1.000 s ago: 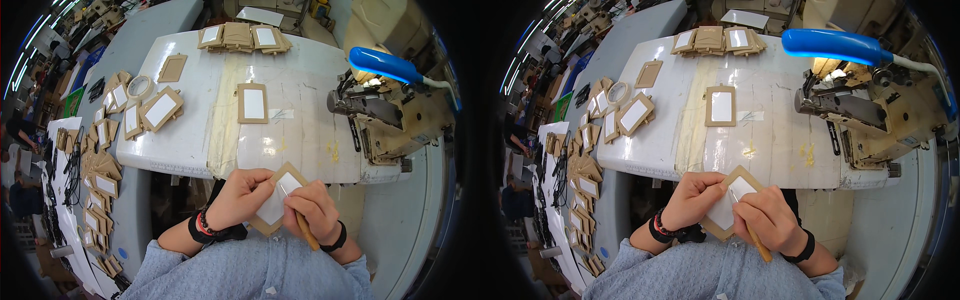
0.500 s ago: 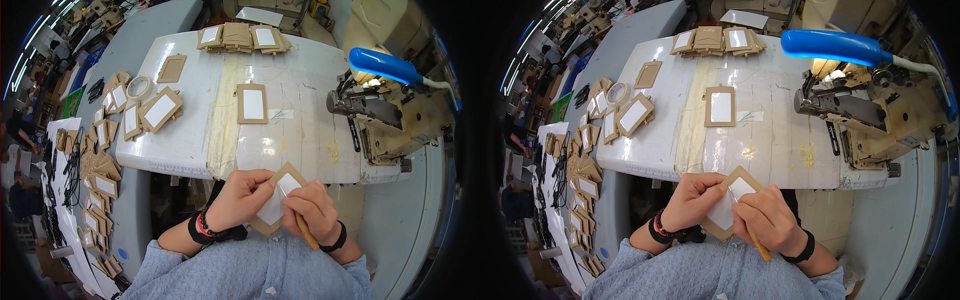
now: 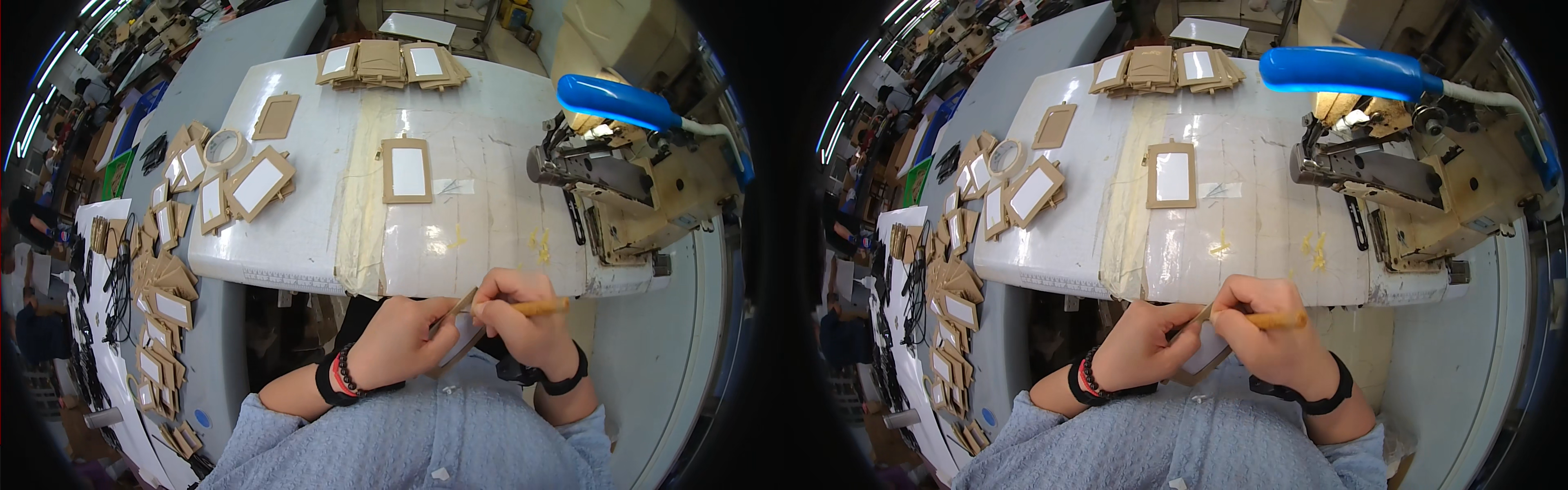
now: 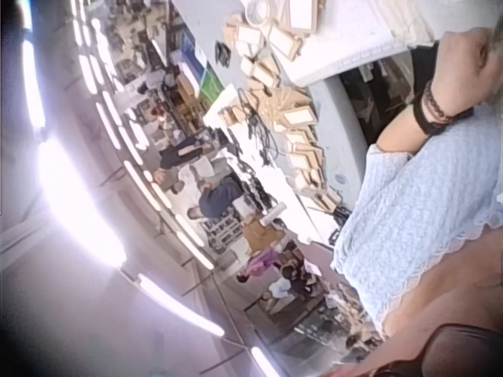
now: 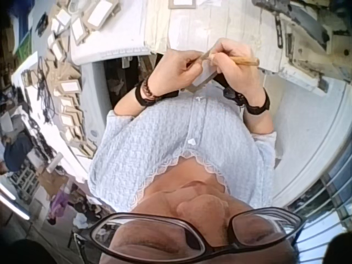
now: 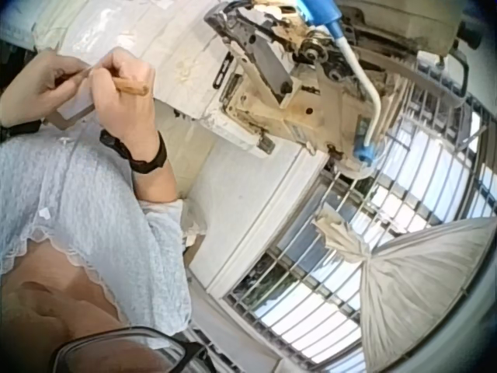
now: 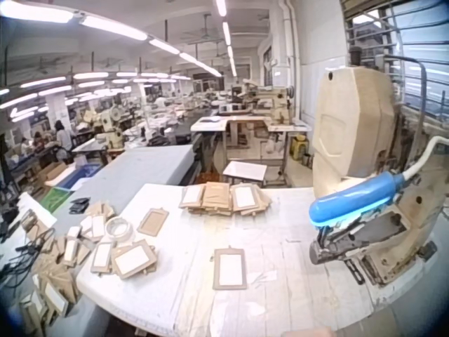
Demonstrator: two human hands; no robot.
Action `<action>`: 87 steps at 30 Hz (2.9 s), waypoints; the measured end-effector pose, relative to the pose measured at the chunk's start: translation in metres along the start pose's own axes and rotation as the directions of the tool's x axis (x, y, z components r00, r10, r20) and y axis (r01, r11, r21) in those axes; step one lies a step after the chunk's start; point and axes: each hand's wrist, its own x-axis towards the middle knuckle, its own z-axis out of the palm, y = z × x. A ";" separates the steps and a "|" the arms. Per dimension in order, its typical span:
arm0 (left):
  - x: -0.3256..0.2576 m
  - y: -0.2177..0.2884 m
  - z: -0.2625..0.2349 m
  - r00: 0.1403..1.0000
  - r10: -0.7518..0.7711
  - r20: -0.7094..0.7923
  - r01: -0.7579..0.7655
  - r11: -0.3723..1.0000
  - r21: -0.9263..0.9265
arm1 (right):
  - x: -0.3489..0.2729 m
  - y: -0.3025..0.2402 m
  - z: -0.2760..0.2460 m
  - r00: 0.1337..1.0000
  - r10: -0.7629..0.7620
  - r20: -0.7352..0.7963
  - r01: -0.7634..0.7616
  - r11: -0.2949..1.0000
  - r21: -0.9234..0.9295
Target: The person assembles small cardboard card holders by inserting white cards into the slots. They use a wooden tool to press the cards firmly into place and then stack the finished units on the table.
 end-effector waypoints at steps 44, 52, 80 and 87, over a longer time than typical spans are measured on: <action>0.004 0.003 -0.013 0.980 -0.176 0.090 0.197 0.855 -0.480 | -0.013 0.010 0.015 0.708 -0.704 -0.045 0.644 0.671 -0.368; 0.003 0.004 -0.013 0.984 -0.163 0.075 0.178 0.852 -0.492 | -0.014 0.011 0.017 0.710 -0.703 -0.041 0.644 0.671 -0.368; 0.001 -0.003 -0.009 0.990 -0.108 0.095 0.133 0.941 -0.312 | -0.011 -0.005 0.013 0.897 -0.442 -0.018 0.413 0.850 -0.328; 0.007 0.002 -0.010 0.990 -0.141 -0.019 0.138 0.984 -0.117 | -0.001 0.004 0.012 0.916 -0.400 0.016 0.396 0.897 -0.196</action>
